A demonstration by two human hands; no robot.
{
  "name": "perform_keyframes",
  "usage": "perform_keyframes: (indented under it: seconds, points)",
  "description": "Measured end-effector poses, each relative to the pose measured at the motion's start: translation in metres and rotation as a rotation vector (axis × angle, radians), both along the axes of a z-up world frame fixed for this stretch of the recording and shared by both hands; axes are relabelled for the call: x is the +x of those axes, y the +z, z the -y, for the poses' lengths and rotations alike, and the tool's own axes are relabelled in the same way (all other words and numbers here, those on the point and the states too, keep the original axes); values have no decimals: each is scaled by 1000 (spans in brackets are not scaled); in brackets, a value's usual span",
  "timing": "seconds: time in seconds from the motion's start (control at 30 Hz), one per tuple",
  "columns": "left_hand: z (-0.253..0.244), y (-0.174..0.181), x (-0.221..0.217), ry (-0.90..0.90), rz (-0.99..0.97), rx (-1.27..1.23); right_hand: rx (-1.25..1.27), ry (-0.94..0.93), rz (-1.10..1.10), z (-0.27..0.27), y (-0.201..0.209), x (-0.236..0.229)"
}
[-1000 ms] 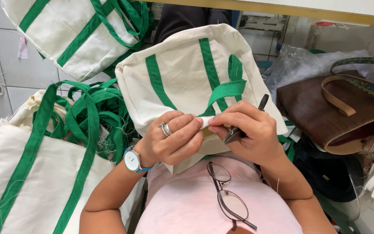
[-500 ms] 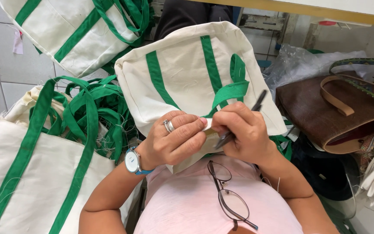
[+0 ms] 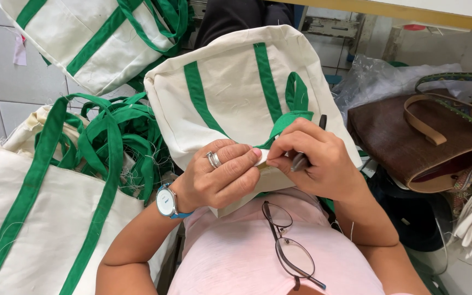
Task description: Manual finishing of canvas tote bags by hand-sewing the handle attachment points.
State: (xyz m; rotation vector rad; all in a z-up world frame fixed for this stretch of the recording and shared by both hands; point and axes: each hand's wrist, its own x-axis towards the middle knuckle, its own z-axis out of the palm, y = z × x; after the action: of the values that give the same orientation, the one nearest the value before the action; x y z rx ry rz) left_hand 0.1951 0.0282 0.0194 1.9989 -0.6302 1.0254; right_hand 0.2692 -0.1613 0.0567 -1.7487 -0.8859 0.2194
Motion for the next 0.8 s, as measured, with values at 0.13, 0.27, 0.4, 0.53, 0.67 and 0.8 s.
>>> perform_keyframes:
  seconds: [0.13, 0.27, 0.4, 0.53, 0.67, 0.8]
  points:
    - [-1, 5, 3, -19, 17, 18, -105, 135, 69, -4, 8, 4]
    - [0, 8, 4, -37, 18, 18, -202, 176, 124, 1, 6, 4]
    - [-4, 11, 3, -29, 18, 18, -105, 178, 11, 16, -15, 4]
    - [-7, 11, 0, -14, 20, 27, 63, 16, -111, 29, -24, 12]
    - [-4, 11, 2, -16, 28, 4, -15, -13, 33, 8, -3, 5]
    - [-4, 13, 2, -24, 10, 18, -4, 28, 108, -2, 12, 5]
